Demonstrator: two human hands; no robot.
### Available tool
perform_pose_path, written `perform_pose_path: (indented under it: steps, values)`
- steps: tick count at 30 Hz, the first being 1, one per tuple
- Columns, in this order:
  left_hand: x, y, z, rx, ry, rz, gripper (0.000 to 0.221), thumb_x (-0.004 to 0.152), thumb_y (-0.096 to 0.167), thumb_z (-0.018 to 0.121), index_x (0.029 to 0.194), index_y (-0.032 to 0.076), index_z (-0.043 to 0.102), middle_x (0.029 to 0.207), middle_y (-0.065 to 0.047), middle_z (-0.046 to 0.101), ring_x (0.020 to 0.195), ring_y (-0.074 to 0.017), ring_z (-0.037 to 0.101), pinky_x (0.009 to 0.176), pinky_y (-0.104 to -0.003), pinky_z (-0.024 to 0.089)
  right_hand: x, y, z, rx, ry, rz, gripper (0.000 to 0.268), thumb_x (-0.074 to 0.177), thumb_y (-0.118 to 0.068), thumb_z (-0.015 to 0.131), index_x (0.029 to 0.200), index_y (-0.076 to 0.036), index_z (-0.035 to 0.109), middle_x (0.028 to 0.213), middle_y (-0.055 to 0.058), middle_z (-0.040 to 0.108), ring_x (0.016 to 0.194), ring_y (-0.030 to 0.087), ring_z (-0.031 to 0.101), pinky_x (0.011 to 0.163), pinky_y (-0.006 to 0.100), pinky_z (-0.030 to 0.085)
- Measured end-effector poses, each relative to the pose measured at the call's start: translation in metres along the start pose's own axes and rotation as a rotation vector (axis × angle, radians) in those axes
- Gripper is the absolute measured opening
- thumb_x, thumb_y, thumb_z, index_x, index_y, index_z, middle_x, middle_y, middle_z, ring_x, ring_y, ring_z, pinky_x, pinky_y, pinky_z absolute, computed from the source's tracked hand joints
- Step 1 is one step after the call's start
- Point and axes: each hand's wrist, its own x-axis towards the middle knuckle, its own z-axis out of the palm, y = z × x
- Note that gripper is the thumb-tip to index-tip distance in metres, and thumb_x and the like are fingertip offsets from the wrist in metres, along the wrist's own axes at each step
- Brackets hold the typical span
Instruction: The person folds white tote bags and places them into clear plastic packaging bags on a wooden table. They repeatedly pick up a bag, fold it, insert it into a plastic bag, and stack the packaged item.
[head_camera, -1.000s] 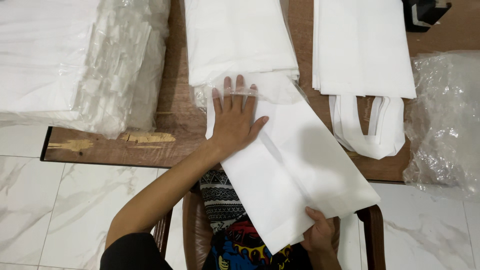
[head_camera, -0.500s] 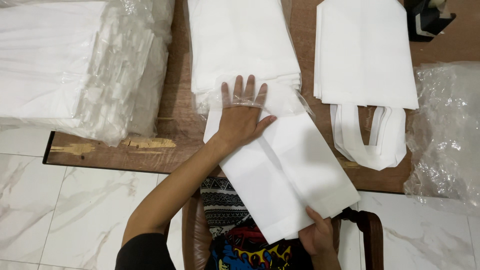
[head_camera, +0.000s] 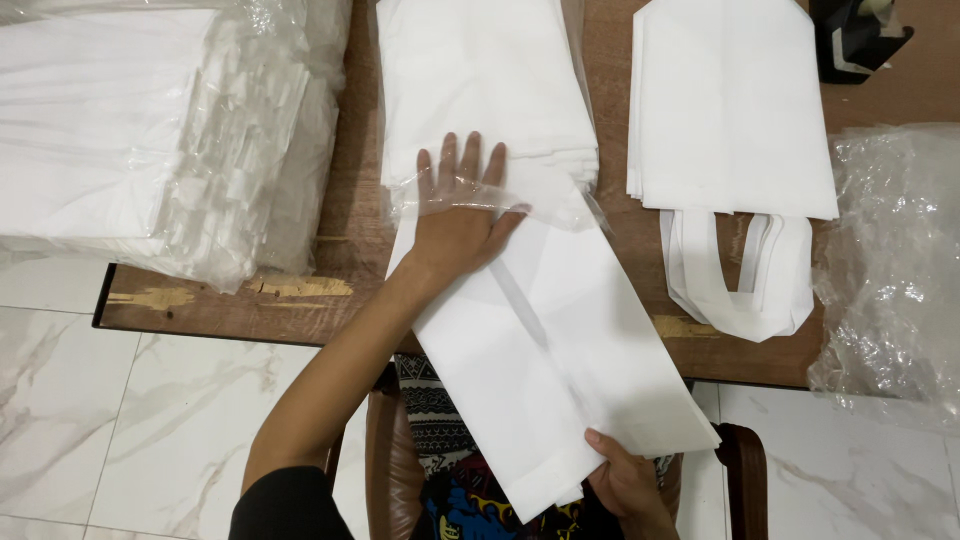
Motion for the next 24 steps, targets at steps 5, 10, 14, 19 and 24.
perform_pose_path:
  steps: [5,10,14,19,24]
  values:
    - [-0.007,-0.004,-0.003,0.152,0.048,-0.147,0.082,0.099,0.066,0.034,0.154,0.006,0.030,0.159,-0.027,0.023,0.145,-0.0525,0.021,0.114,-0.068,0.020,0.027,0.005,-0.007,0.103,-0.140,-0.047,0.059,0.081,0.010,0.050,0.140,0.000,0.047,0.143,0.015,0.053,0.132,0.029,0.049,0.117,0.039,0.037]
    - [-0.002,0.004,0.005,0.180,0.060,-0.194,0.083,0.098,0.068,0.039,0.155,0.008,0.031,0.159,-0.026,0.023,0.144,-0.0535,0.020,0.113,-0.071,0.020,0.017,-0.007,0.008,0.116,-0.242,0.011,0.052,0.086,0.006,0.045,0.138,0.004,0.047,0.140,0.021,0.053,0.131,0.036,0.050,0.114,0.047,0.039]
    - [0.017,0.024,-0.003,0.106,-0.149,-0.250,0.082,0.097,0.066,0.021,0.155,0.008,0.025,0.158,-0.028,0.021,0.143,-0.0561,0.016,0.111,-0.073,0.005,0.017,0.002,0.010,0.133,-0.197,0.081,0.039,0.090,0.004,0.047,0.127,0.017,0.050,0.132,0.030,0.057,0.123,0.045,0.054,0.108,0.055,0.044]
    - [0.037,0.035,0.026,0.163,-0.149,-0.157,0.082,0.096,0.069,0.014,0.156,0.013,0.024,0.159,-0.024,0.024,0.144,-0.0523,0.017,0.114,-0.069,0.002,0.015,0.013,0.011,0.125,-0.415,0.214,0.056,0.094,-0.010,0.035,0.145,0.013,0.038,0.141,0.035,0.049,0.133,0.045,0.045,0.113,0.055,0.035]
    - [0.062,0.033,0.004,-0.013,-0.449,-0.096,0.081,0.094,0.067,0.014,0.158,0.018,0.012,0.163,-0.017,0.012,0.148,-0.0460,0.007,0.116,-0.061,0.001,0.038,0.042,0.002,0.009,-0.626,0.147,0.055,0.094,-0.028,0.046,0.129,0.013,0.053,0.116,0.032,0.065,0.104,0.045,0.063,0.082,0.052,0.053]
